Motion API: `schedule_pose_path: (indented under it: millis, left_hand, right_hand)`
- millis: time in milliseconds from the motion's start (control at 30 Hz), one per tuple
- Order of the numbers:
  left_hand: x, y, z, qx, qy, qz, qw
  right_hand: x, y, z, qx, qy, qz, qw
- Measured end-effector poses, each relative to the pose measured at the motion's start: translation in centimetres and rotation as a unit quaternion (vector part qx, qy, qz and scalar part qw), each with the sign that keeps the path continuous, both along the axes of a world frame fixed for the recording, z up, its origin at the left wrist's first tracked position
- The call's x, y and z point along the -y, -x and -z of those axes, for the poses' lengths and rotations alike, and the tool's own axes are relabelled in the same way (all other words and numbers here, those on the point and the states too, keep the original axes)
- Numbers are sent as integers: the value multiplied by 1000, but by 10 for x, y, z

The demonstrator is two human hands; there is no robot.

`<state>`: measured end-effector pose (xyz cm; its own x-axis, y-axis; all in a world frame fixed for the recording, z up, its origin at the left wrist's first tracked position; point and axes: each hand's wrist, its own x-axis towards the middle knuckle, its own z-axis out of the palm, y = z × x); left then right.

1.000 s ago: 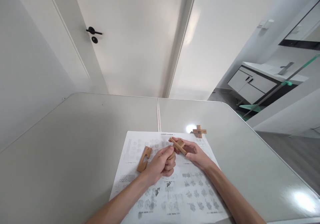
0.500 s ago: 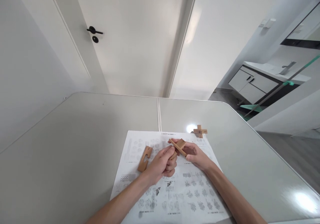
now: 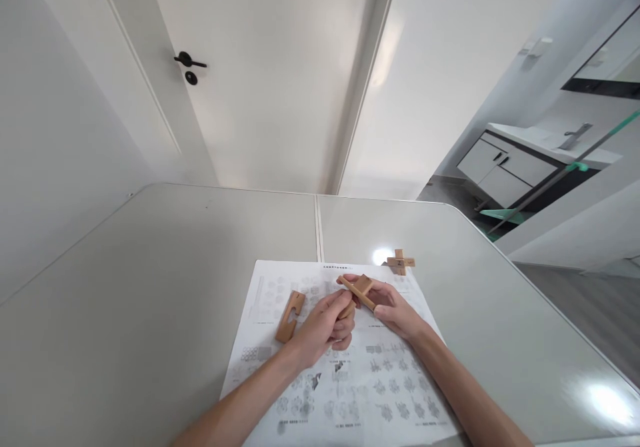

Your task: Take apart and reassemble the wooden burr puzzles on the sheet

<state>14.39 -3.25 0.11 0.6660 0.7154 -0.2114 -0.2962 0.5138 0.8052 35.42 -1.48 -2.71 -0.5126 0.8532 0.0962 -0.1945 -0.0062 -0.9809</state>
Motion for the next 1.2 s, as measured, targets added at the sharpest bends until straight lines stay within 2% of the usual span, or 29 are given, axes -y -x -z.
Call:
schedule_pose_path:
  millis: [200, 300, 400, 533, 633, 767, 933, 1067, 1200]
  left_hand:
    - [2, 1, -7, -11, -23, 17, 1000]
    - [-3, 5, -15, -18, -49, -8, 999]
    - [-14, 13, -19, -21, -83, -108, 990]
    - [-33, 29, -15, -32, -96, -275, 956]
    - [-45, 41, -8, -61, -96, -316, 942]
    - [-51, 46, 1, -83, -99, -329, 936]
    - [-39, 30, 10, -104, -131, -303, 938]
    - [-23, 14, 14, -56, -104, -274, 954]
    - [-16, 10, 8, -43, -107, -235, 965]
  right_hand:
    - [2, 0, -4, -18, 20, -5, 1000]
    - [2, 3, -5, -47, 26, 2, 999]
    - [1, 6, -5, -70, 17, 4, 997]
    - [1, 6, -5, -55, 13, 11, 998]
    - [1, 6, -5, -46, 11, 19, 999]
    - [2, 6, -3, -25, 5, 23, 999]
    - [5, 11, -6, 35, -21, 26, 999]
    - [11, 23, -12, 134, -108, 44, 984]
    - [20, 37, -16, 211, -197, 54, 956]
